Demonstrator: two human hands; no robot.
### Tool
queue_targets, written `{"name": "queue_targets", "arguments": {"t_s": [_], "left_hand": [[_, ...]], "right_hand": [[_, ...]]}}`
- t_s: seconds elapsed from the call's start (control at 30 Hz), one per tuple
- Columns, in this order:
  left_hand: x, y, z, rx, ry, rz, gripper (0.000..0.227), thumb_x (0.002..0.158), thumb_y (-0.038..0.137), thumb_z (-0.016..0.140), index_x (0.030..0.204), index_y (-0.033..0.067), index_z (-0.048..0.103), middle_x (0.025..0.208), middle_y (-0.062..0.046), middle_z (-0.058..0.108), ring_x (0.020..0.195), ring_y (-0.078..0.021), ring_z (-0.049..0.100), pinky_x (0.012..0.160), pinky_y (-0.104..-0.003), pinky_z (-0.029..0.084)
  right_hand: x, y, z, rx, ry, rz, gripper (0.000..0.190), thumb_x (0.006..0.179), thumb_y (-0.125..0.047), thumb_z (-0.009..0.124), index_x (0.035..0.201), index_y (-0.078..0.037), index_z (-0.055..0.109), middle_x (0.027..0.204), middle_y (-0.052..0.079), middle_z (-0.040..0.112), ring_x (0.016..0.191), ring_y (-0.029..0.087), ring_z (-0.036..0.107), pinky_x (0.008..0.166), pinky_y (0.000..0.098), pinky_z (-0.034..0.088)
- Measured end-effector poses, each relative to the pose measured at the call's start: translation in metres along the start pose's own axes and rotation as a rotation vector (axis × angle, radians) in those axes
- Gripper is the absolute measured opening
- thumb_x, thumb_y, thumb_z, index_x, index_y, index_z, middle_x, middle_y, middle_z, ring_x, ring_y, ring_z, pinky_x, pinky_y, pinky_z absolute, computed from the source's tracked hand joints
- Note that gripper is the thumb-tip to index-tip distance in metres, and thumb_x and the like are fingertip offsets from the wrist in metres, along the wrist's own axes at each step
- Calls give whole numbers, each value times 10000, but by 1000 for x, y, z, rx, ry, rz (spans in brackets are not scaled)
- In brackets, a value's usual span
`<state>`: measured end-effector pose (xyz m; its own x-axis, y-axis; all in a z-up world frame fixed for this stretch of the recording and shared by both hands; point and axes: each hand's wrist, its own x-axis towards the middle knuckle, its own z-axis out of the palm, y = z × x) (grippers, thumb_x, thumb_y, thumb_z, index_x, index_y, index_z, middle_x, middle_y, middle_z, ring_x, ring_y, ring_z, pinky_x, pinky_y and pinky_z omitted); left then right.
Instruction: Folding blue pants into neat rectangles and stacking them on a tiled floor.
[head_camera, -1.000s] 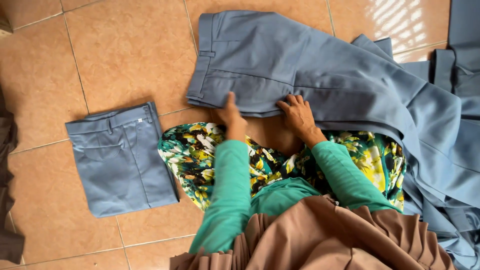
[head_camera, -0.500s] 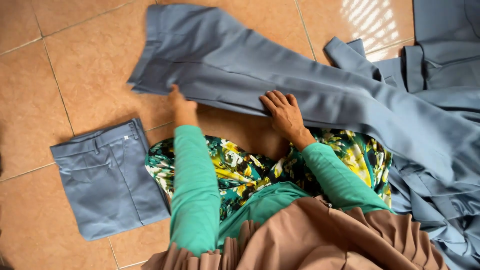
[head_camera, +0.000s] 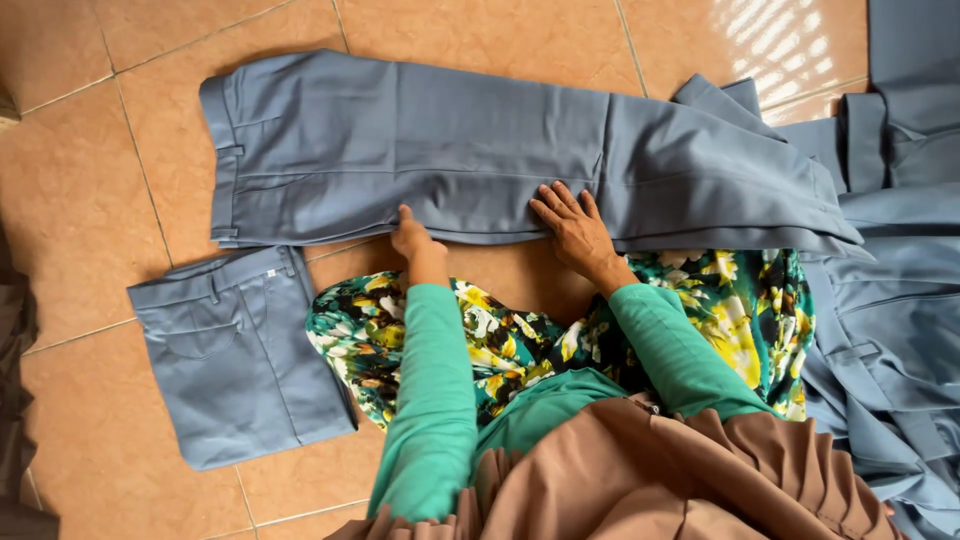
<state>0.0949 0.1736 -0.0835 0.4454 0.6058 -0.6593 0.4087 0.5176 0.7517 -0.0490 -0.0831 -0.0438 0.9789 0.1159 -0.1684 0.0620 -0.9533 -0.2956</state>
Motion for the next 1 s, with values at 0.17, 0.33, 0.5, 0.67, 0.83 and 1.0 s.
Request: {"name": "queue_targets", "arguments": {"t_s": [0.17,0.33,0.5,0.67,0.83,1.0], "left_hand": [[97,-10,4,1779,-217,512,1196,674,352,918,1618,68,240,1559,-106,502,1460,-221,463,1196,-370,420],[197,27,8,1639,-116,612,1086,692,146,862,1588,6,266,1512,-156,534,1421,-246,506,1178,-331,443],[203,51,-51,1618,15,430,1004,783,-30,793,1614,13,230,1634,-152,373,1502,-225,403,1266,-372,342],[-3,72,-28,433,320,754,786,884,-71,694,1547,31,285,1567,-415,214,1521,-557,203,1232,-632,191],[-45,5,-16,889,-558,1131,523,896,14,674,1363,240,610,1326,-74,605,1200,-296,632,992,-430,531],[-89,-10,-12,1456,-1003,1153,458,939,247,705,1363,367,581,1461,-15,441,1239,-346,621,913,-511,600]], "right_hand": [[-9,23,-4,-2,-33,28,787,862,-33,499,1599,-276,371,1677,19,335,1576,236,237,1224,556,279],[-15,27,-19,-29,-44,87,801,850,-23,516,1595,-285,383,1698,11,298,1589,249,196,1219,604,239],[-1,26,-19,-5,-56,85,828,839,-46,539,1600,-321,367,1725,-23,235,1604,233,139,1241,610,188],[20,48,-36,23,-62,60,874,759,-184,630,1586,-354,405,1717,-37,269,1599,227,171,1254,607,192],[32,83,-93,308,-218,137,791,758,-413,726,1513,-381,492,1646,48,364,1499,327,316,1205,612,280],[13,182,-105,59,319,432,391,865,-428,776,1247,-454,698,1119,-70,736,1063,226,710,795,496,572]]}}
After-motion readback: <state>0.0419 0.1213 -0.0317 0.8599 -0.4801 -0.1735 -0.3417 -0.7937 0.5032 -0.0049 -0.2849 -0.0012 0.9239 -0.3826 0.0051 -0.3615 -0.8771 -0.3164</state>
